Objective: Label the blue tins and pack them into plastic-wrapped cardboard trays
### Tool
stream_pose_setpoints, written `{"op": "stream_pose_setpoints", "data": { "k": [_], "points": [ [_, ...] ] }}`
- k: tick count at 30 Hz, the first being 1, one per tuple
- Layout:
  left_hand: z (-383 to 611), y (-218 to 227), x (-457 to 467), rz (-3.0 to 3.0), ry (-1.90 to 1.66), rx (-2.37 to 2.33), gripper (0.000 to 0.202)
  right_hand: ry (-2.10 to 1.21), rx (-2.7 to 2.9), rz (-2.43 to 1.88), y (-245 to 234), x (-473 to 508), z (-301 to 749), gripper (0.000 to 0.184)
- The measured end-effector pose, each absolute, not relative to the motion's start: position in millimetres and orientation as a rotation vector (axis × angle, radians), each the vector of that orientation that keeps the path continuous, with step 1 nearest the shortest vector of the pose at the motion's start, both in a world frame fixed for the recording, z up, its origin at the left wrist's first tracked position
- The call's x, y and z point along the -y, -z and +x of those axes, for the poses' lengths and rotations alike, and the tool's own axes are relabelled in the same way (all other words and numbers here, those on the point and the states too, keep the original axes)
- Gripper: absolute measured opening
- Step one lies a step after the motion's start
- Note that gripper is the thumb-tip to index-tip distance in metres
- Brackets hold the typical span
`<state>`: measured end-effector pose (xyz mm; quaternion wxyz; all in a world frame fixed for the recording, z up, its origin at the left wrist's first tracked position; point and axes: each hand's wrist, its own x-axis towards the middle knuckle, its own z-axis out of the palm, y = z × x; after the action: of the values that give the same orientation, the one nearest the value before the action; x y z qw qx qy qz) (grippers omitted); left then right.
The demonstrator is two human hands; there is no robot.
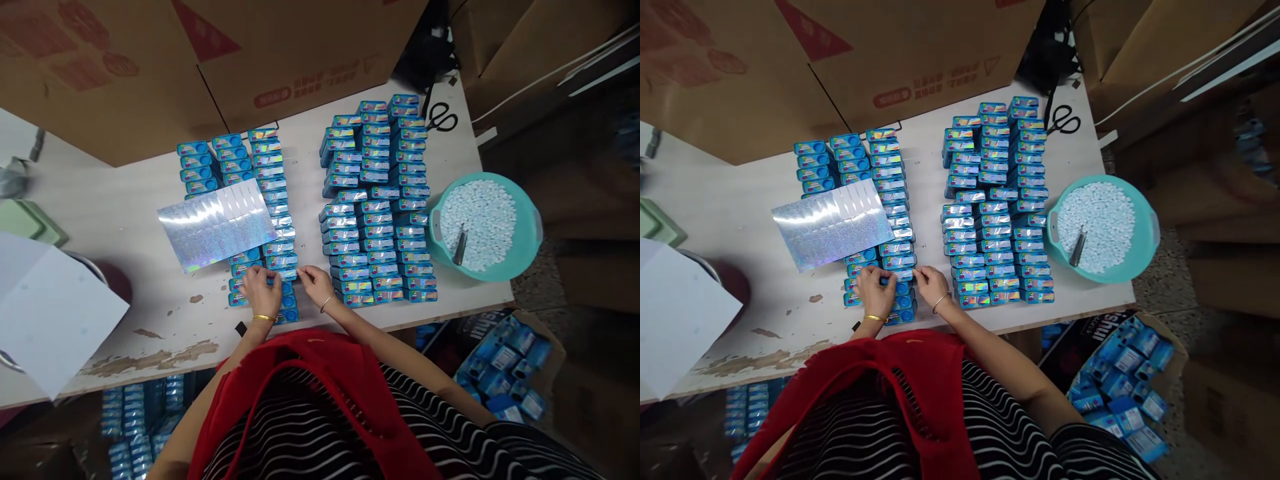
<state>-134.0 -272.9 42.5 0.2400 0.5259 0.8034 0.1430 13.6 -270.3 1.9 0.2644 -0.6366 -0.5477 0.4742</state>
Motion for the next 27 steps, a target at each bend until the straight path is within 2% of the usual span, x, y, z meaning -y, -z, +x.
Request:
{"op": "stream_pose_setpoints", "data": {
  "k": [5,10,14,18,20,24,27],
  "points": [
    [-141.3,-46.6,266.5,1.412,-0.268,-2.293,0.042,-1.261,1.339,-1.755,2.3,280.6,10.5,0.034],
    [-142.5,-46.3,267.1,1.399,-0.232,-2.317,0.052,-1.249,1.759,-1.554,4.2,298.7,8.4,0.044],
    [-151.0,-45.6,268.4,1.428,-0.256,-2.283,0.045,-1.117,1.964,-1.626,3.5,288.3,14.0,0.050],
    [-194.4,-45.4,228.9,1.602,-0.613,-2.087,0.021,-0.782,2.024,-1.671,-22.8,231.3,0.4,0.048],
    [-224.8,-45.5,189.1,1.741,-0.720,-2.063,0.020,-0.702,2.151,-1.570,-36.8,192.2,-22.3,0.045],
    [-274.5,-37.6,107.5,1.980,-0.547,-2.142,0.031,-0.686,2.482,-1.383,-36.4,123.9,-83.7,0.047],
    [-291.3,-24.2,77.6,2.092,-0.283,-2.085,0.028,-0.694,2.648,-1.325,-18.0,99.0,-115.9,0.049]
  ]
}}
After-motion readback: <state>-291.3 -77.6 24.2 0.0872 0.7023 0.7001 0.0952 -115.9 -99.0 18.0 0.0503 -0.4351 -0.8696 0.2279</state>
